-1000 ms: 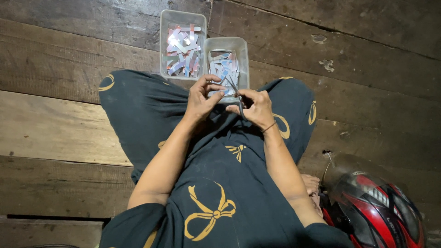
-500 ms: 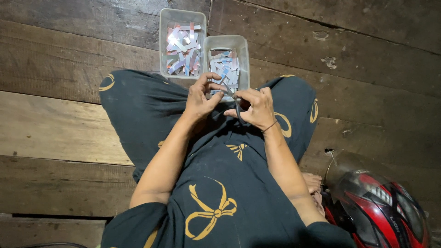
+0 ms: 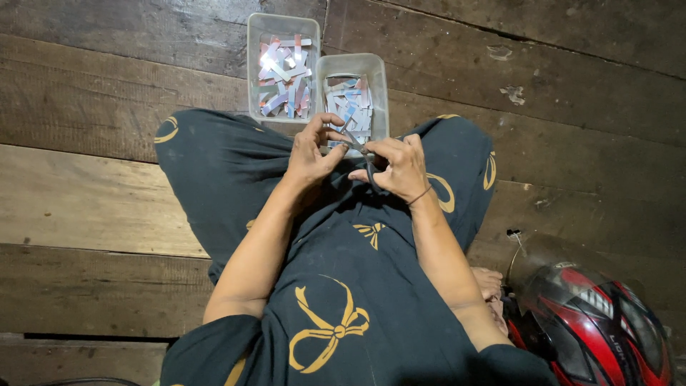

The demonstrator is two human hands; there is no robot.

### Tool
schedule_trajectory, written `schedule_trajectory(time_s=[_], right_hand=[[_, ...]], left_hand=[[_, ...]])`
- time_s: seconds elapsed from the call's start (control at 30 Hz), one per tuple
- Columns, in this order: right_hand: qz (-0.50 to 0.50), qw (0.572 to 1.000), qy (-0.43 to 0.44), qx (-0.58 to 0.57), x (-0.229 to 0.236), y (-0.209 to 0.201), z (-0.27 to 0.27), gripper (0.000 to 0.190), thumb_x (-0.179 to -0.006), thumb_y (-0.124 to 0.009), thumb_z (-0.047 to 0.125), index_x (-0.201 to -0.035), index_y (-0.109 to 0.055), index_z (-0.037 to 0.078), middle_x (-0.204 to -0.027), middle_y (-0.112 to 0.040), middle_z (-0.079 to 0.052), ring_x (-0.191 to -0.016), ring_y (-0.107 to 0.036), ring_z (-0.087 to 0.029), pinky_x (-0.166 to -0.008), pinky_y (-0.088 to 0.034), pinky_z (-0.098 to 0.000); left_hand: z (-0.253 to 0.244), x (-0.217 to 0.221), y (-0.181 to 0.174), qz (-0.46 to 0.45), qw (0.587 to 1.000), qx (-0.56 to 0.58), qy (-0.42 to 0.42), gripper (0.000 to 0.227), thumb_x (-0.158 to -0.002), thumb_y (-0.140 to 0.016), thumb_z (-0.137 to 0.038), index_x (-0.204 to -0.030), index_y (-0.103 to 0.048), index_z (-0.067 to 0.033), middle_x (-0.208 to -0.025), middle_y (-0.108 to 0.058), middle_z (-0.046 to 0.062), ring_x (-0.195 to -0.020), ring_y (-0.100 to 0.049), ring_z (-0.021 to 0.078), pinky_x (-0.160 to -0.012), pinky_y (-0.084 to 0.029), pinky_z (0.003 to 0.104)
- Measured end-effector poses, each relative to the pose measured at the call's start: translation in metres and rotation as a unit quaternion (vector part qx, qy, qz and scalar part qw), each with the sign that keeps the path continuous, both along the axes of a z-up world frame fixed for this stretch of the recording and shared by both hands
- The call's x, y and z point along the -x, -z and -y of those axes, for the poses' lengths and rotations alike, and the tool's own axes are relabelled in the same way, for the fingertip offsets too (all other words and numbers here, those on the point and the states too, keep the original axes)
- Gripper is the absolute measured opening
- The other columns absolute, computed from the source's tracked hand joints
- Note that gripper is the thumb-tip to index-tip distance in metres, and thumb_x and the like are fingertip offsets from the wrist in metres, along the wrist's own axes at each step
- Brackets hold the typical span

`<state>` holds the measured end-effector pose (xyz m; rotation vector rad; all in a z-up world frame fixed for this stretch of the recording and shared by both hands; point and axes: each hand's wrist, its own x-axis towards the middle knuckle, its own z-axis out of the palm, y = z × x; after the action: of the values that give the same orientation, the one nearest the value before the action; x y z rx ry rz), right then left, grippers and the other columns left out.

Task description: Cutting small strips of paper using scissors and organizing them into plastic containers while sitting on the floor.

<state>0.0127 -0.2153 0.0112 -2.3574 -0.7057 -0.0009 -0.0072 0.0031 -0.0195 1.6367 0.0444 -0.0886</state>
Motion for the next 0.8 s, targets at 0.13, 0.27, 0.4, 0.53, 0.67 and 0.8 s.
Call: schedule_trajectory(time_s=[0.13,0.27,0.4,0.53,0.67,0.8], right_hand=[[-0.011,1.0,0.005,-0.005,0.0,0.0,0.0,0.049,-0.067,-0.093,0.058,-0.095,-0.075,0.022,-0.071,-0.069,0.002,-0.064,-0.066,-0.016,-0.075,-0.034,-0.0294],[-0.049,0.998,0.022,-0.046,-0.002,0.017,0.006,0.049,-0.064,-0.096,0.054,-0.095,-0.076,0.022,-0.073,-0.072,0.001,-0.065,-0.068,-0.018,-0.072,-0.04,-0.0268],[-0.122,0.986,0.044,-0.107,-0.007,0.015,0.005,0.046,-0.066,-0.097,0.044,-0.099,-0.079,0.019,-0.079,-0.075,-0.006,-0.072,-0.071,-0.03,-0.069,-0.048,-0.0329],[-0.167,0.976,0.06,-0.126,-0.006,0.005,-0.002,0.039,-0.064,-0.098,0.04,-0.094,-0.08,0.022,-0.058,-0.067,-0.002,-0.056,-0.061,-0.015,-0.061,-0.045,-0.0242],[-0.212,0.962,0.072,-0.154,-0.004,-0.001,-0.005,0.034,-0.065,-0.098,0.034,-0.092,-0.079,0.022,-0.053,-0.063,0.002,-0.052,-0.053,-0.009,-0.057,-0.042,-0.0214],[-0.224,0.958,0.078,-0.164,-0.002,0.002,-0.005,0.031,-0.067,-0.097,0.031,-0.091,-0.079,0.022,-0.054,-0.063,0.003,-0.053,-0.051,-0.007,-0.056,-0.042,-0.0219]], left_hand=[[-0.001,-0.001,-0.001,0.008,1.0,0.004,-0.003,0.041,-0.082,-0.074,-0.009,-0.118,-0.062,-0.0238,-0.084,-0.079,-0.001,-0.06,-0.055,0.0056,-0.055,-0.038,0.017],[0.002,-0.002,-0.006,0.024,0.998,0.05,-0.025,0.041,-0.083,-0.077,-0.007,-0.118,-0.06,-0.0181,-0.088,-0.079,0.004,-0.068,-0.06,0.0062,-0.058,-0.042,0.017],[0.012,-0.005,0.033,0.004,0.978,0.161,-0.136,0.047,-0.078,-0.088,-0.003,-0.116,-0.061,-0.0089,-0.097,-0.071,0.003,-0.079,-0.063,0.0067,-0.069,-0.052,0.014],[0.015,-0.007,0.043,-0.04,0.962,0.224,-0.15,0.044,-0.079,-0.087,0.0,-0.116,-0.063,-0.0046,-0.092,-0.074,0.007,-0.073,-0.069,0.0067,-0.064,-0.057,0.017],[0.022,-0.004,0.046,-0.096,0.924,0.325,-0.177,0.047,-0.078,-0.088,0.0,-0.116,-0.059,0.0007,-0.095,-0.075,0.018,-0.076,-0.076,0.0171,-0.067,-0.066,0.025],[0.027,-0.003,0.037,-0.131,0.903,0.36,-0.194,0.043,-0.079,-0.088,-0.001,-0.111,-0.059,0.0019,-0.095,-0.076,0.019,-0.077,-0.077,0.0191,-0.07,-0.068,0.027]])
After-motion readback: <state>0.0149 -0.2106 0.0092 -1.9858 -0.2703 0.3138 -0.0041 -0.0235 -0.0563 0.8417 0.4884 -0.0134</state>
